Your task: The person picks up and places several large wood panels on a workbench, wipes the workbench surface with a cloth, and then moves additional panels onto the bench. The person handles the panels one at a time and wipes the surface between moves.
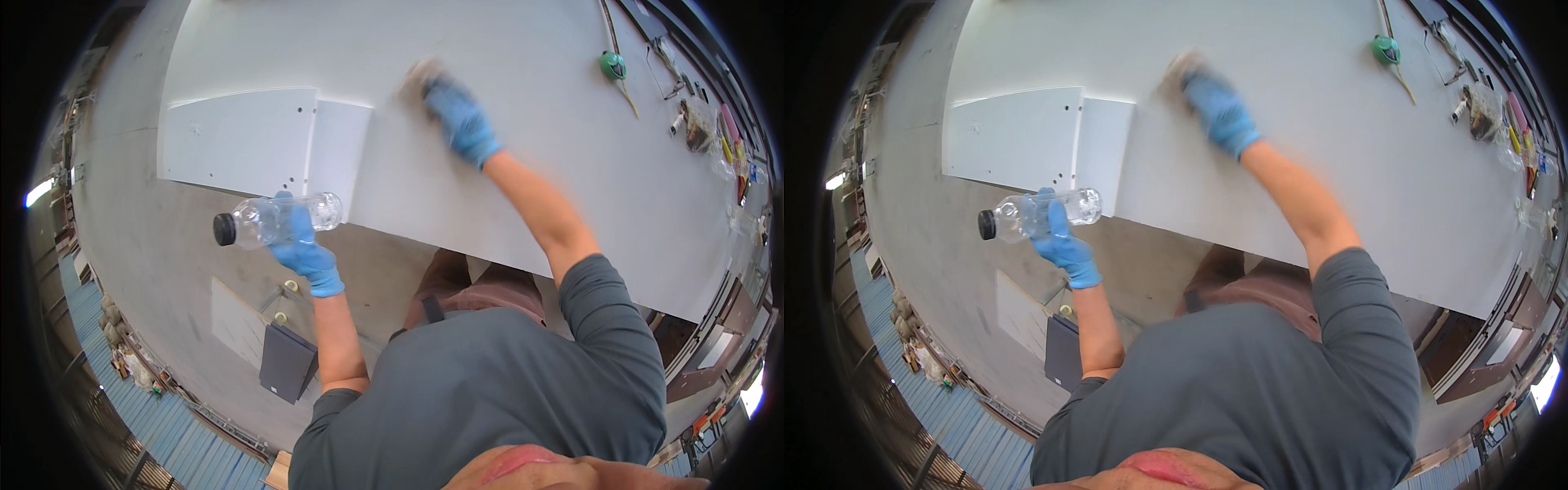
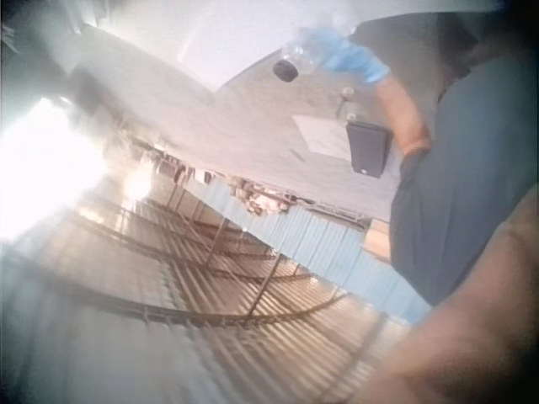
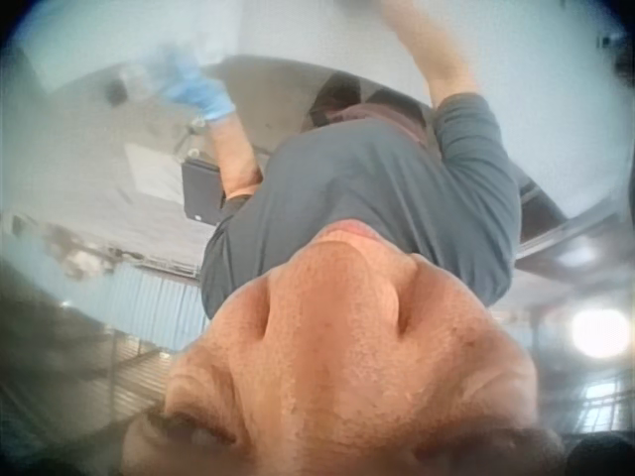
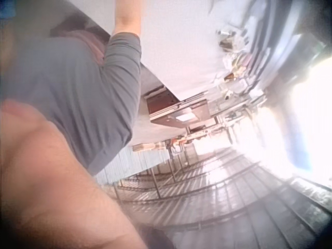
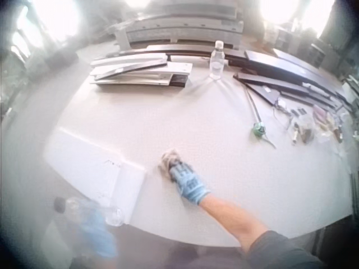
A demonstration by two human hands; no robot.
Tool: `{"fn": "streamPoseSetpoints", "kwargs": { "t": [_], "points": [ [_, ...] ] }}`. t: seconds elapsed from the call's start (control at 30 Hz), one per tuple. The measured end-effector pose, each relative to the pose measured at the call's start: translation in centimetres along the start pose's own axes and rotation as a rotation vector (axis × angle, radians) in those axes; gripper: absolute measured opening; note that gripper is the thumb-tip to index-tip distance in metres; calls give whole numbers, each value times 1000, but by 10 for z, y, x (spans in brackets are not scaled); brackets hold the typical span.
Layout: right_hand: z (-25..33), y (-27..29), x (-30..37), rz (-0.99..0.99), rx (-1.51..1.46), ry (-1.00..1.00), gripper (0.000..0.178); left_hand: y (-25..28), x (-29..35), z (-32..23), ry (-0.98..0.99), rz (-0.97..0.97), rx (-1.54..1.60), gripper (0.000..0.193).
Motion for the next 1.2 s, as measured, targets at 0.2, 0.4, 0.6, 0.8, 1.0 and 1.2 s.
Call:
{"fn": "streamPoseSetpoints", "kwargs": {
  "t": [0.2,0.4,0.6,0.8,1.0,1.2],
  "points": [
    [184,5,121,942,-434,274,50,-44,-32,3,-68,160,-95,62],
    [20,114,68,-131,-300,-392,52,-97,-50,-1,-285,273,108,66],
    [-162,164,-15,-483,498,-373,46,-101,-55,4,-62,133,19,67],
    [-223,73,-133,-276,513,-186,44,-99,-57,6,-65,107,-91,71],
    [-116,-81,-206,130,-22,177,42,-94,-54,0,-80,77,-67,73],
    [-24,-115,-177,374,-45,466,48,-72,-50,2,16,23,-30,68]
  ]
}}
Point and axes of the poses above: each hand's wrist, its own x-axis away from the middle knuckle, its own y-axis out of the back of the hand, z = x × y, the point moved 3 cm from there along -x, towards the middle knuckle
